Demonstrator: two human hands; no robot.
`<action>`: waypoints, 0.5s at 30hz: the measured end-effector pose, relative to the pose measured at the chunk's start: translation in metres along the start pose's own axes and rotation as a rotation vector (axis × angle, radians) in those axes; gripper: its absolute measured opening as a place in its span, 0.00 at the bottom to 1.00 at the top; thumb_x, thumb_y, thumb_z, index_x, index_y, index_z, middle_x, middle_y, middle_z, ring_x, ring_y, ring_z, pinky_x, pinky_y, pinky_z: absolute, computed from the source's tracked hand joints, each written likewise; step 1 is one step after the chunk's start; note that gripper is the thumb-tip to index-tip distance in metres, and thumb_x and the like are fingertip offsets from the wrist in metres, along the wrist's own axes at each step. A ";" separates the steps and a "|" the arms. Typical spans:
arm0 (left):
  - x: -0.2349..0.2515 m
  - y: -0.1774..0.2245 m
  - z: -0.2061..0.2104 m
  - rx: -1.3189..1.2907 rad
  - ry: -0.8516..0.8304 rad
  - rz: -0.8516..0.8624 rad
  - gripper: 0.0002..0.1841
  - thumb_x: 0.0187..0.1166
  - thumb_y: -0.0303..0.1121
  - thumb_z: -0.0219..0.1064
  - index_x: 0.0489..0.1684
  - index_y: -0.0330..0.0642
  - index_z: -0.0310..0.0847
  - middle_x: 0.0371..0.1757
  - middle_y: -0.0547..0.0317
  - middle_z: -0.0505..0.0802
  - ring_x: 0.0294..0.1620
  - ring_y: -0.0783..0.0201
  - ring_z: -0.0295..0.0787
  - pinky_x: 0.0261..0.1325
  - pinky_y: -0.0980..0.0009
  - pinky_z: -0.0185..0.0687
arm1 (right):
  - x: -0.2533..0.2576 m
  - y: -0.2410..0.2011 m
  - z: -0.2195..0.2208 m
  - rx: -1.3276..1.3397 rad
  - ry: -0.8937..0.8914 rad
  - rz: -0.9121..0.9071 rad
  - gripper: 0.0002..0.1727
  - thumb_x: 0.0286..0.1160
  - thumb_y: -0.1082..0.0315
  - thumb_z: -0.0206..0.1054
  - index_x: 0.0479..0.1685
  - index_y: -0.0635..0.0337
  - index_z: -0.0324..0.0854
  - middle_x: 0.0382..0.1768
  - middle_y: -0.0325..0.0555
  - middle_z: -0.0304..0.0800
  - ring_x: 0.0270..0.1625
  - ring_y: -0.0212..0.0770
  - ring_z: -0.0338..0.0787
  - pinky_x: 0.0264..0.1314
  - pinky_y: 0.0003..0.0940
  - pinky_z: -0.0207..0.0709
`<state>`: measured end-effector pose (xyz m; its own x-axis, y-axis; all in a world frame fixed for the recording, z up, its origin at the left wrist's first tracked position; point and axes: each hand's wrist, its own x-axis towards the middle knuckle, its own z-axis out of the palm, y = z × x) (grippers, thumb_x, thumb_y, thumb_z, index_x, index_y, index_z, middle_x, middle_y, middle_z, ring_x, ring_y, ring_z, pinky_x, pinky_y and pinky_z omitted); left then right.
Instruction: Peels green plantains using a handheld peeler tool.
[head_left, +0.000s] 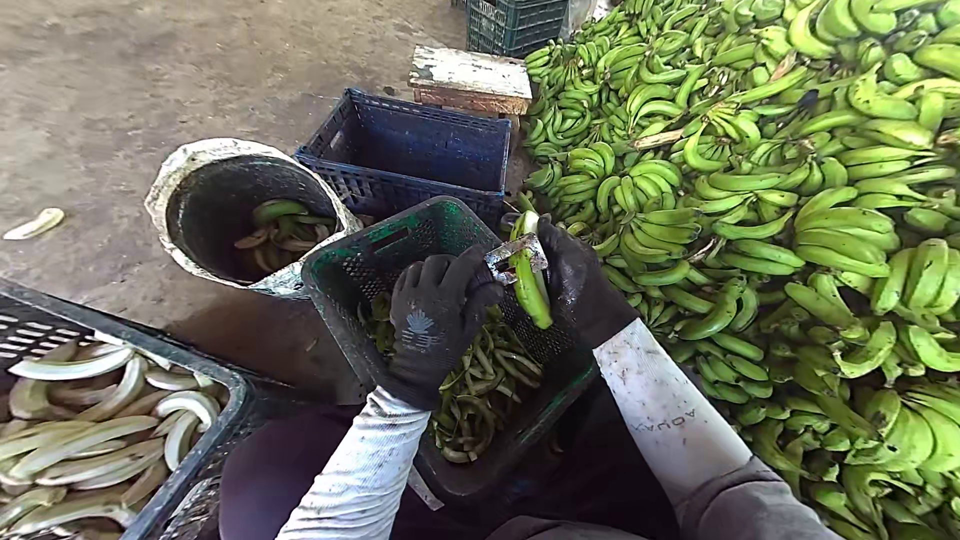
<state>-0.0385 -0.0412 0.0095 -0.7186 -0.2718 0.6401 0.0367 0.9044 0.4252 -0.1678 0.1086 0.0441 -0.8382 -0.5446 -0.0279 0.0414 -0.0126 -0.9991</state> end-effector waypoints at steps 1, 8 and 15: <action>-0.001 0.000 0.001 -0.026 -0.028 -0.029 0.27 0.84 0.53 0.63 0.71 0.43 0.83 0.52 0.41 0.90 0.51 0.41 0.89 0.54 0.44 0.82 | -0.003 -0.003 -0.001 -0.069 -0.038 0.026 0.24 0.95 0.52 0.43 0.57 0.56 0.83 0.41 0.39 0.88 0.42 0.28 0.87 0.48 0.27 0.84; 0.007 -0.025 -0.004 -0.196 -0.273 -0.317 0.27 0.92 0.53 0.49 0.73 0.45 0.81 0.57 0.44 0.92 0.57 0.47 0.91 0.60 0.42 0.82 | -0.011 -0.006 -0.007 0.069 -0.435 0.262 0.24 0.94 0.55 0.42 0.64 0.59 0.79 0.39 0.47 0.90 0.35 0.37 0.90 0.37 0.31 0.88; -0.007 -0.006 0.021 -0.063 -0.150 0.220 0.30 0.86 0.59 0.53 0.70 0.47 0.85 0.48 0.47 0.93 0.51 0.47 0.90 0.61 0.46 0.82 | 0.016 0.043 -0.034 0.714 -0.070 0.270 0.30 0.93 0.45 0.34 0.44 0.54 0.78 0.31 0.41 0.87 0.33 0.33 0.88 0.36 0.29 0.86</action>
<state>-0.0488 -0.0376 -0.0108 -0.7832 -0.0151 0.6215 0.2429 0.9128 0.3283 -0.1981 0.1281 -0.0001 -0.7136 -0.6575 -0.2418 0.6011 -0.3975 -0.6933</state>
